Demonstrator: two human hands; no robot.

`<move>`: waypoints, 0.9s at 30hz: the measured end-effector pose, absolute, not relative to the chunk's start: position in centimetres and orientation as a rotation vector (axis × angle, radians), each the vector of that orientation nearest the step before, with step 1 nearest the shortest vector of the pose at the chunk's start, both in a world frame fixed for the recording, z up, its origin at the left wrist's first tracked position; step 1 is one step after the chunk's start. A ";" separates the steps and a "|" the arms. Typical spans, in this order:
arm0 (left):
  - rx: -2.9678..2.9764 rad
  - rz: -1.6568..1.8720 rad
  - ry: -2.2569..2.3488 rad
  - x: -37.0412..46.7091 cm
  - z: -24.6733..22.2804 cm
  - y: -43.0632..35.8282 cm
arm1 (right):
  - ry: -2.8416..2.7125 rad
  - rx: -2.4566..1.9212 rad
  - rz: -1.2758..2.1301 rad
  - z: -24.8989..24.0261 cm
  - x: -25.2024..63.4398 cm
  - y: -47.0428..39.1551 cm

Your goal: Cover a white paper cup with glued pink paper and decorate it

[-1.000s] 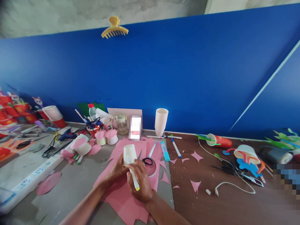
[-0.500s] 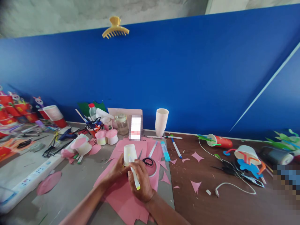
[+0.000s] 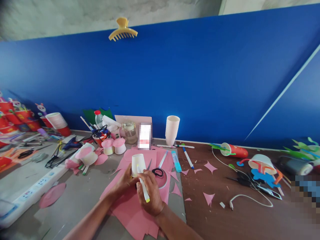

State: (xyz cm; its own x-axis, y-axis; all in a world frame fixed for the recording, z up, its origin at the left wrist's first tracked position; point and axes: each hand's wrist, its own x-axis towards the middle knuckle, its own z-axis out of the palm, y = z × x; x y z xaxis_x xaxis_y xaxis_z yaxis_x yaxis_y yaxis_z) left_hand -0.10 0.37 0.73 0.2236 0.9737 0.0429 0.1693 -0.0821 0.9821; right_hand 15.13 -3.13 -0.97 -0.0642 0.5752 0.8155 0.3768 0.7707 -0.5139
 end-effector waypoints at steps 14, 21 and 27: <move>1.421 1.011 1.181 0.2 0.8 0.3 | -1.683 -0.745 0.177 -0.8 15.2 -3.3; 1.428 1.015 1.163 0.0 0.1 0.6 | -1.723 -0.735 0.195 -0.7 15.1 -3.6; 1.437 1.031 1.164 -0.1 -0.3 0.7 | -1.725 -0.760 0.181 -1.2 15.0 -3.4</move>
